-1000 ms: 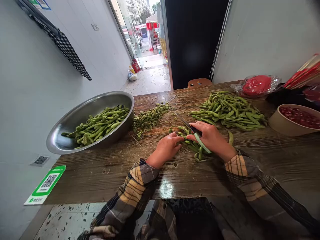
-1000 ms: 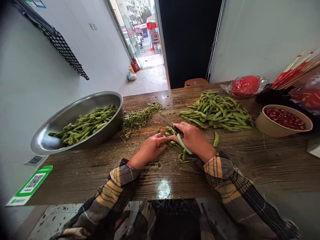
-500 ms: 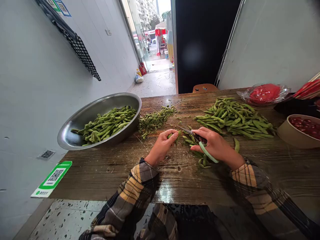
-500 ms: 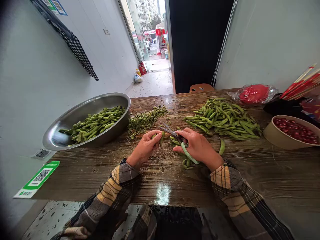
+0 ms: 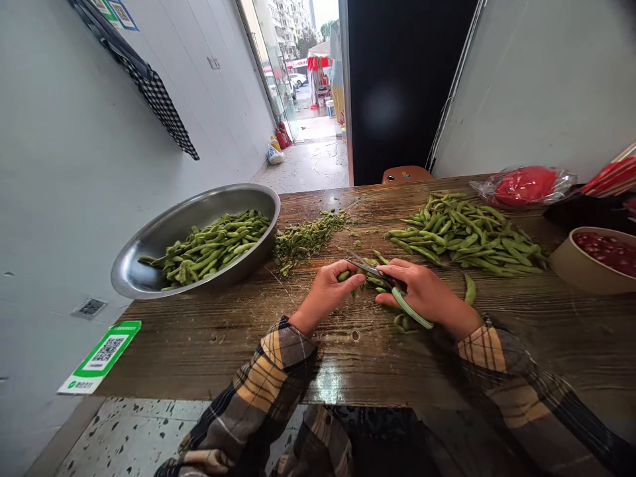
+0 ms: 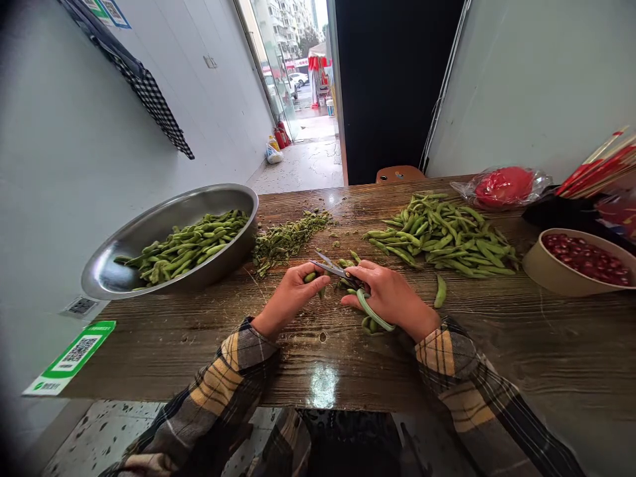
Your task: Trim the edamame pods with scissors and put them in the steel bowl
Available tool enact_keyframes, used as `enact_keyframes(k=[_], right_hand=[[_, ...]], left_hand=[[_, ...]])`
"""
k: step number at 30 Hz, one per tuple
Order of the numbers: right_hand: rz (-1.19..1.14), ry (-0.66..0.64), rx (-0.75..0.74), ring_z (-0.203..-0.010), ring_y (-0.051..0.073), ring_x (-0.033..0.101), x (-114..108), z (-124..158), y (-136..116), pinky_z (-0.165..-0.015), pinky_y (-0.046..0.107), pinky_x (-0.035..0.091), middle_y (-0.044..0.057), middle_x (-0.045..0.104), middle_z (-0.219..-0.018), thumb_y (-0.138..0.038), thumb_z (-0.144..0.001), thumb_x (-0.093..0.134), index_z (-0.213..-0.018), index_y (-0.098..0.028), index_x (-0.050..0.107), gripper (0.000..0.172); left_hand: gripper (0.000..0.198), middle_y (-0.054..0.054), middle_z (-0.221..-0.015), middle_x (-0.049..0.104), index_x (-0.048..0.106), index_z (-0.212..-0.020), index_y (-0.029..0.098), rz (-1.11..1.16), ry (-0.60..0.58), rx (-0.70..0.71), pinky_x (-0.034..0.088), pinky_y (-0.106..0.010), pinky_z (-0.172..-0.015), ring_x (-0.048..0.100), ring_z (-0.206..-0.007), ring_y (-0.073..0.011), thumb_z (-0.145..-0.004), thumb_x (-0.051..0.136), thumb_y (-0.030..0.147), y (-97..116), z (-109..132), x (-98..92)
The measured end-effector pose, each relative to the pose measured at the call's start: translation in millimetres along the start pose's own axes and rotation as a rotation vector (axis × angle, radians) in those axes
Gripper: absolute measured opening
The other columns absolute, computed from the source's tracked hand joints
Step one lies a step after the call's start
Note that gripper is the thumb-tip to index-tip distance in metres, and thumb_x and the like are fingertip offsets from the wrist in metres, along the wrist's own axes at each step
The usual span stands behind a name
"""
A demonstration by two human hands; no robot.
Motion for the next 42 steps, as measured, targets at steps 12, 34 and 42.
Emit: enact_keyframes(k=[12, 34, 42], right_hand=[[-0.025, 0.090, 0.063, -0.083, 0.023, 0.063, -3.0, -0.6, 7.5, -0.075, 0.035, 0.051, 0.008, 0.064, -0.099, -0.048, -0.080, 0.066, -0.120, -0.019, 0.059, 0.049], [-0.096, 0.116, 0.030, -0.083, 0.022, 0.064, 0.1, -0.6, 5.5, -0.074, 0.035, 0.052, 0.008, 0.065, -0.097, -0.044, -0.081, 0.066, -0.115, -0.019, 0.061, 0.042], [-0.055, 0.209, 0.067, -0.090, 0.026, 0.066, -2.8, -3.1, 13.1, -0.079, 0.040, 0.052, 0.012, 0.069, -0.099, -0.043, -0.083, 0.064, -0.111, -0.016, 0.064, 0.039]], left_hand=[[0.029, 0.005, -0.063, 0.050, 0.056, -0.086, 0.017, 0.628, 0.141, -0.224, 0.019, -0.016, -0.040, 0.035, -0.046, -0.0033, -0.069, 0.074, 0.032, -19.4, -1.0, -6.1], [0.033, 0.001, -0.071, 0.060, 0.058, -0.088, 0.016, 0.714, 0.095, -0.258, 0.024, -0.015, -0.042, 0.040, -0.050, -0.0034, -0.067, 0.078, 0.032, -19.8, 1.9, -1.0], [0.023, -0.001, -0.081, 0.063, 0.054, -0.083, 0.017, 0.852, 0.149, -0.296, 0.035, -0.016, -0.046, 0.054, -0.058, -0.0068, -0.069, 0.070, 0.024, -19.6, -1.3, -4.8]])
Point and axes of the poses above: each hand's wrist, its own z-axis away from the middle knuckle, its own x-axis out of the palm, y = z × x, the point moved 4 cm from there along -z, towards the middle knuckle
